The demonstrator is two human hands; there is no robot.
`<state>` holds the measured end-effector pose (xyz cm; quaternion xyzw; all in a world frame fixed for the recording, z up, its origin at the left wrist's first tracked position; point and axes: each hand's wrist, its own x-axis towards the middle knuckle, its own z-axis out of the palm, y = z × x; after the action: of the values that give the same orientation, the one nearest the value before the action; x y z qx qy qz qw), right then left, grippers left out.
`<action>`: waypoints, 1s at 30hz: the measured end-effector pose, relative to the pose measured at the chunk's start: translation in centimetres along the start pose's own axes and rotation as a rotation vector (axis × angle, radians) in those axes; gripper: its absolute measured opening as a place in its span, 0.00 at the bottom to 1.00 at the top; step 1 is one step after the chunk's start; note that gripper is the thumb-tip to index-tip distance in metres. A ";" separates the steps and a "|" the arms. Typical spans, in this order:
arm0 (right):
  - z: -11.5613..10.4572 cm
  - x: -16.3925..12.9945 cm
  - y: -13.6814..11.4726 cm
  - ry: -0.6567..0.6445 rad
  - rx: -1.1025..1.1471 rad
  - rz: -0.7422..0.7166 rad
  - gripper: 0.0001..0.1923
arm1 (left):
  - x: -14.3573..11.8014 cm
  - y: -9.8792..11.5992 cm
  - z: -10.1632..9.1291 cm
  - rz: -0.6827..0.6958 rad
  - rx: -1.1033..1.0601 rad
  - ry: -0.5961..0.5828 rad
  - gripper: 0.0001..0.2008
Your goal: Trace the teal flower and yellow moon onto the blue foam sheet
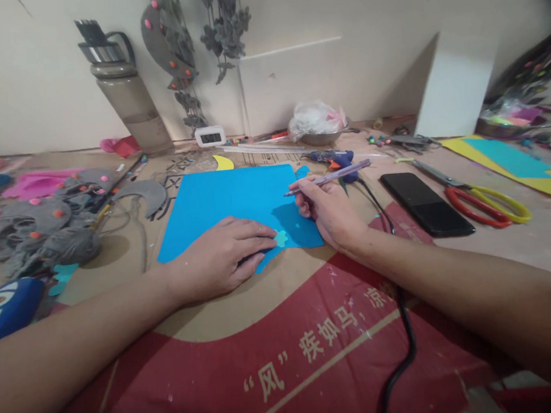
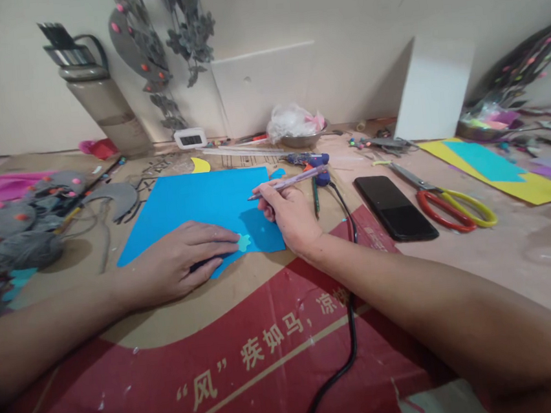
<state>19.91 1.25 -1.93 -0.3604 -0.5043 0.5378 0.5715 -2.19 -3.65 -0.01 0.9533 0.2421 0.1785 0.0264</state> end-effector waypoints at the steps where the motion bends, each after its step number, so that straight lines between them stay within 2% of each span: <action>1: 0.0 0.0 0.0 -0.002 0.005 0.000 0.13 | 0.0 0.0 0.0 -0.002 -0.006 -0.005 0.14; 8: 0.0 0.1 0.1 0.006 -0.001 0.002 0.12 | 0.1 0.0 0.0 -0.003 -0.027 -0.004 0.14; 14: -0.2 0.0 0.2 -0.006 0.009 0.001 0.14 | 0.0 -0.1 -0.1 -0.040 -0.040 -0.060 0.15; 30: -0.2 0.0 0.4 -0.039 -0.059 -0.031 0.13 | 0.0 -0.3 0.1 0.033 -0.048 -0.093 0.21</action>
<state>20.05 1.37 -2.34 -0.3588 -0.5367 0.5207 0.5586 -2.34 -3.37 -0.12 0.9636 0.2204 0.1403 0.0575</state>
